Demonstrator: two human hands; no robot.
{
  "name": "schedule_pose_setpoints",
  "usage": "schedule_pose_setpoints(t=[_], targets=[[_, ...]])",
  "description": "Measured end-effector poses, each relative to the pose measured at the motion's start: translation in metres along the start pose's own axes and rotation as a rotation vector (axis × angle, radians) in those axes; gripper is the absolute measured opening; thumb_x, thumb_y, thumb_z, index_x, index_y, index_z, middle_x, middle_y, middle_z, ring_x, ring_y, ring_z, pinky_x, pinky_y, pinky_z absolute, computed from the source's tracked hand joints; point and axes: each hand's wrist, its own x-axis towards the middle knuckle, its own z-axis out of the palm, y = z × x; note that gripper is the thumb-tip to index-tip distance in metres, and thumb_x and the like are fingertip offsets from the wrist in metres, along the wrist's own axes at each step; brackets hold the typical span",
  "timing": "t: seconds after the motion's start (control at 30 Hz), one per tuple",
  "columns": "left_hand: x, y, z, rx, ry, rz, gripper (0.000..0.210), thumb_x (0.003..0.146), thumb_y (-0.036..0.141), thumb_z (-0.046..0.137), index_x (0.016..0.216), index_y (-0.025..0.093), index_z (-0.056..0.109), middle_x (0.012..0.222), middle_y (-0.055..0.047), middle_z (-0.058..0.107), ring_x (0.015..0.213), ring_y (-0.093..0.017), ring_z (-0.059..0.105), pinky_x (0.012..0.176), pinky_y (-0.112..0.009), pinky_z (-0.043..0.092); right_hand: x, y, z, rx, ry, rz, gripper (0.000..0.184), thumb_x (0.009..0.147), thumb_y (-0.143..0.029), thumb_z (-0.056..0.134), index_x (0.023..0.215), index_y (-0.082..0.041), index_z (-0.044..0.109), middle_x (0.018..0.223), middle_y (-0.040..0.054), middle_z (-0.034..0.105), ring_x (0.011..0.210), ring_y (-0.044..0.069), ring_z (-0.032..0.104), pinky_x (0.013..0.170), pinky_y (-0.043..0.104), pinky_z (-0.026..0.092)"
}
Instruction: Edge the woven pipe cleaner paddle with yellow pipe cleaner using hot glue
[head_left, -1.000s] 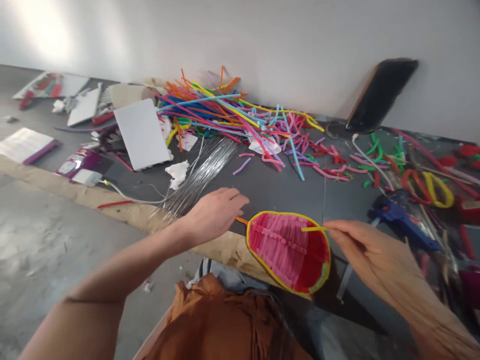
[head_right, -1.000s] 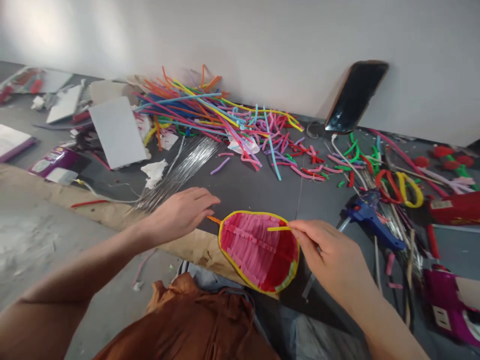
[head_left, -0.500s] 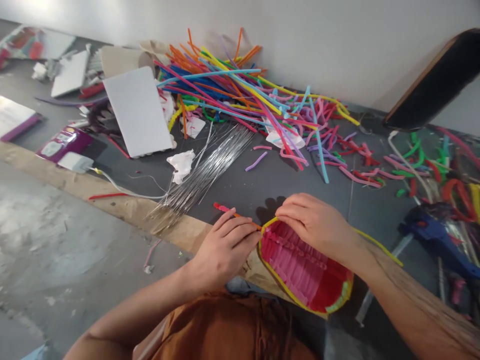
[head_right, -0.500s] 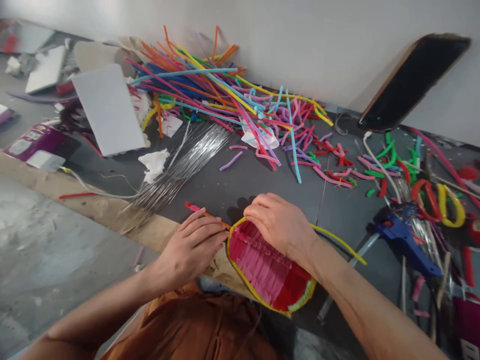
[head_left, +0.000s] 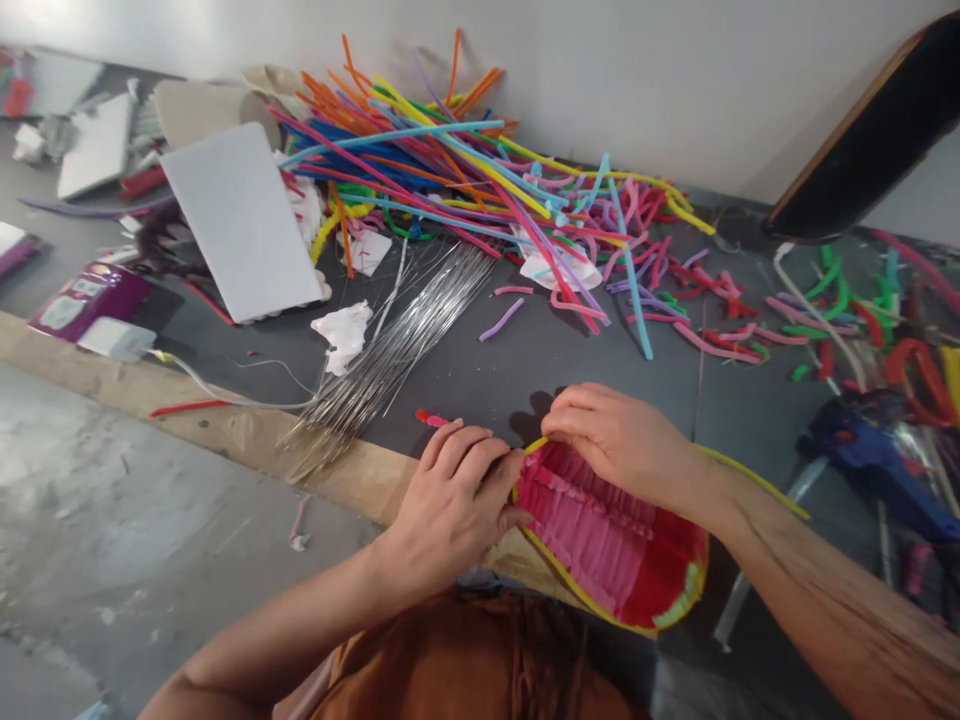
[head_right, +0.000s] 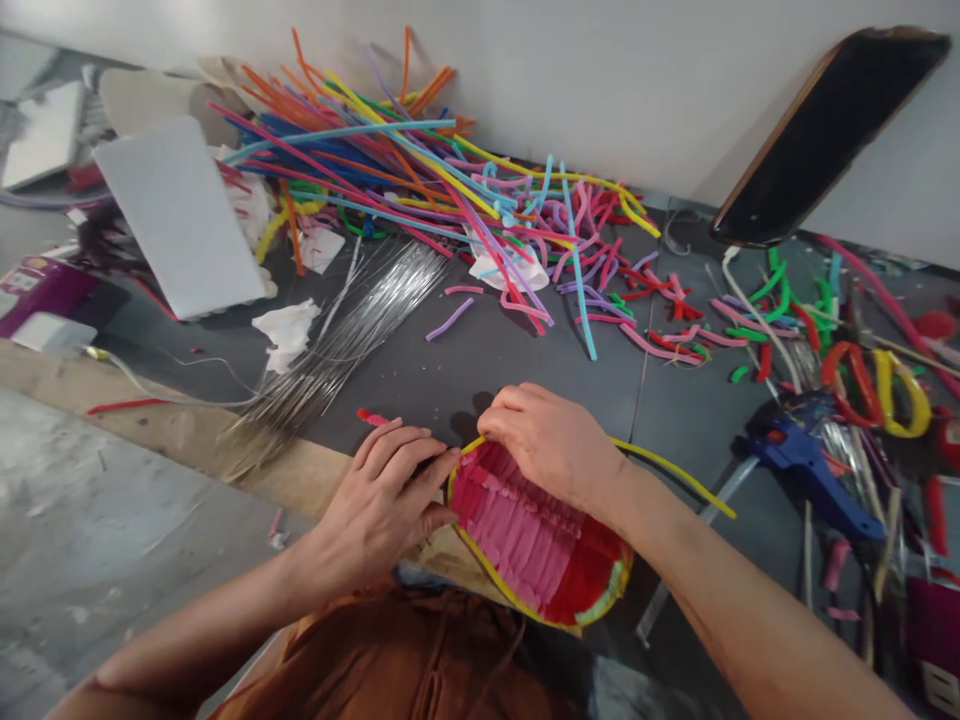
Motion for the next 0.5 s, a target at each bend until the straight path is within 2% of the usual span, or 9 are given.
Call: schedule_pose_setpoints(t=[0.1, 0.27, 0.5], targets=[[0.004, 0.004, 0.001, -0.022, 0.023, -0.043, 0.034, 0.087, 0.043, 0.060, 0.110, 0.018, 0.062, 0.102, -0.006, 0.063, 0.102, -0.024, 0.054, 0.101, -0.046, 0.038, 0.002, 0.002, -0.001, 0.007, -0.020, -0.015, 0.024, 0.091, -0.011, 0.043, 0.092, -0.021, 0.064, 0.090, 0.0037, 0.063, 0.087, 0.017, 0.055, 0.080, 0.032, 0.046], [0.007, 0.008, 0.003, -0.047, 0.031, -0.088, 0.024, 0.089, 0.034, 0.058, 0.107, 0.019, 0.063, 0.100, -0.005, 0.064, 0.102, -0.023, 0.055, 0.102, -0.045, 0.035, 0.004, 0.001, -0.002, 0.008, -0.023, 0.009, 0.025, 0.091, -0.011, 0.044, 0.091, -0.022, 0.066, 0.090, 0.0039, 0.063, 0.089, 0.017, 0.057, 0.079, 0.031, 0.048], [0.008, 0.006, 0.006, -0.011, 0.081, -0.082, 0.020, 0.089, 0.032, 0.056, 0.102, 0.022, 0.067, 0.100, -0.004, 0.065, 0.102, -0.024, 0.055, 0.097, -0.044, 0.038, -0.012, 0.005, -0.002, -0.045, 0.137, -0.027, 0.029, 0.091, -0.011, 0.043, 0.110, -0.020, 0.064, 0.100, 0.0063, 0.068, 0.091, 0.017, 0.061, 0.083, 0.033, 0.052]])
